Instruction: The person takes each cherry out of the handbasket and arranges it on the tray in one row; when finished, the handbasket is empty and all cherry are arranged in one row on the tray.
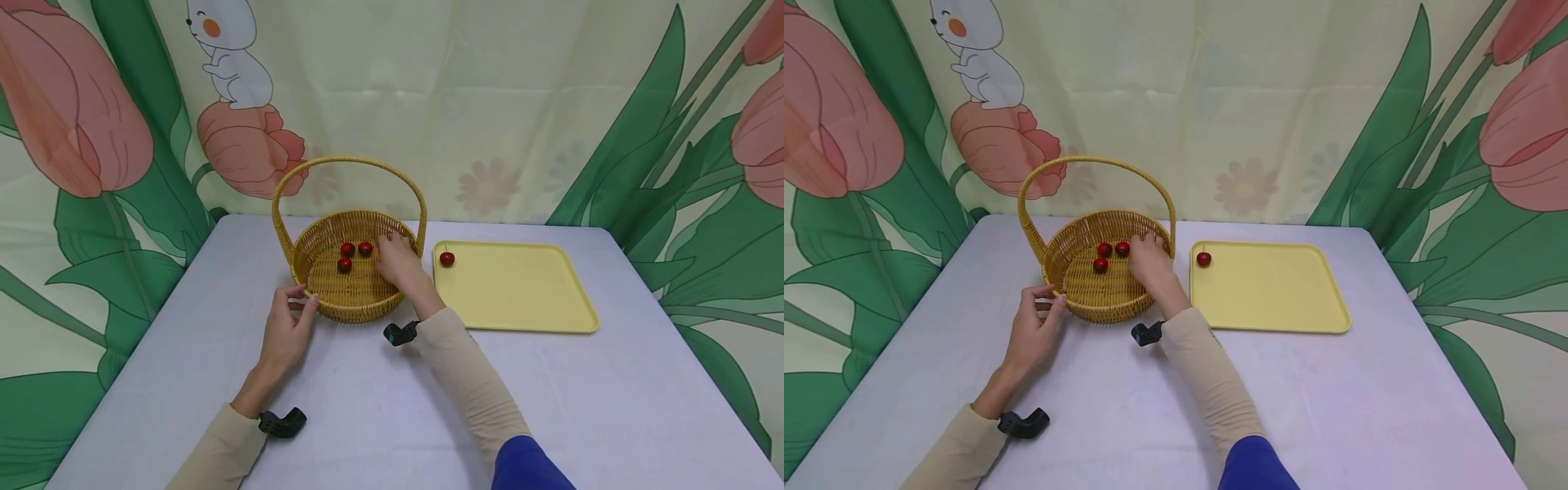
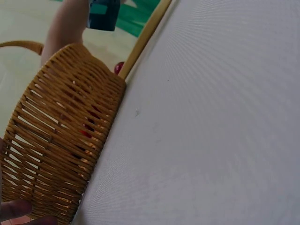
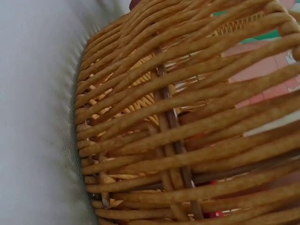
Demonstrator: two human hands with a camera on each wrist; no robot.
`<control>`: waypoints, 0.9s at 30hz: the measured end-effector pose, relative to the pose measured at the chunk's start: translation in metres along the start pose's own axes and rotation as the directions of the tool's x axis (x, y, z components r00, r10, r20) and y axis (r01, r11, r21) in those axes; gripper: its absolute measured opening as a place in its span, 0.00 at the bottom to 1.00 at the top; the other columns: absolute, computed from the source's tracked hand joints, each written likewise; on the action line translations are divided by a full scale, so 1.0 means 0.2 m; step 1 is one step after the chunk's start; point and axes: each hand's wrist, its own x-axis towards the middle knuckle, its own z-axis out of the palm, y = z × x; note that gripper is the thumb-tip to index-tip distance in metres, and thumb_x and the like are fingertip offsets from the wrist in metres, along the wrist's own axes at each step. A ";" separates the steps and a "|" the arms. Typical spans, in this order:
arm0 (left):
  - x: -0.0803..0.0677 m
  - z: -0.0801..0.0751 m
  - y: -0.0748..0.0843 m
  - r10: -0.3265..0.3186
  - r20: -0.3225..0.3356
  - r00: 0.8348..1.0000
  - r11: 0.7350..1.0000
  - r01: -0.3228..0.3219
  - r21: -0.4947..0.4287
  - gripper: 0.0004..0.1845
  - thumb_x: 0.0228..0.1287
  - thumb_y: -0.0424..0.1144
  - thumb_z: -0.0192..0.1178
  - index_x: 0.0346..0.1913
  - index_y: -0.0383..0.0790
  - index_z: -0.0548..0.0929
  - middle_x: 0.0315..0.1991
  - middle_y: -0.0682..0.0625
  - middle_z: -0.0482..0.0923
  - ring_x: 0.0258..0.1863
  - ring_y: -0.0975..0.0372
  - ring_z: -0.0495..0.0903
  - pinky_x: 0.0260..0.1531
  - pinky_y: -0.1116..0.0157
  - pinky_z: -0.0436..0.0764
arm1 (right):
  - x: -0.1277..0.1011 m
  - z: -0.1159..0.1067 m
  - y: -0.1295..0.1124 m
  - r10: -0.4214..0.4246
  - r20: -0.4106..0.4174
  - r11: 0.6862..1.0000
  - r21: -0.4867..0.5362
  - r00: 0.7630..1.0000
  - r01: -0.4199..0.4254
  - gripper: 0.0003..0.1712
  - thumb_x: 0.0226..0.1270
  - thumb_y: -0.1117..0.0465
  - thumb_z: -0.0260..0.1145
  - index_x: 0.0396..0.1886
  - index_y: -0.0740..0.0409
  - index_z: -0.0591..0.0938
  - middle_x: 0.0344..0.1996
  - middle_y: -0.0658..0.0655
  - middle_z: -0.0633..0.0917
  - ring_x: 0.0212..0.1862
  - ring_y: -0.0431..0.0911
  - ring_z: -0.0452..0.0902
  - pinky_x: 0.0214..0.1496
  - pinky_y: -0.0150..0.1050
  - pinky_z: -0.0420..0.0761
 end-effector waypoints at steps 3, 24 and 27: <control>0.00 0.00 0.00 0.005 0.001 1.000 1.000 -0.005 -0.003 0.26 0.76 0.51 0.53 0.64 0.35 0.67 0.56 0.42 0.73 0.50 0.53 0.79 0.42 0.62 0.79 | -0.01 0.00 0.00 0.020 0.020 0.999 -0.040 1.000 -0.019 0.25 0.72 0.63 0.61 0.66 0.59 0.73 0.63 0.66 0.74 0.66 0.60 0.68 0.58 0.53 0.80; 0.00 0.00 0.00 0.006 -0.003 1.000 1.000 -0.006 -0.004 0.26 0.76 0.51 0.53 0.64 0.35 0.67 0.55 0.42 0.72 0.49 0.53 0.79 0.42 0.62 0.78 | 0.00 0.01 -0.01 -0.006 0.030 0.989 -0.150 1.000 0.011 0.16 0.76 0.73 0.50 0.53 0.65 0.82 0.54 0.72 0.80 0.66 0.67 0.67 0.57 0.53 0.81; 0.00 0.00 0.00 0.002 -0.004 1.000 1.000 -0.002 -0.005 0.26 0.76 0.51 0.53 0.64 0.35 0.67 0.55 0.42 0.73 0.49 0.53 0.79 0.41 0.63 0.78 | 0.00 0.01 -0.01 -0.017 0.029 0.988 -0.151 0.999 0.021 0.15 0.75 0.74 0.51 0.49 0.65 0.83 0.50 0.70 0.81 0.61 0.64 0.71 0.57 0.51 0.79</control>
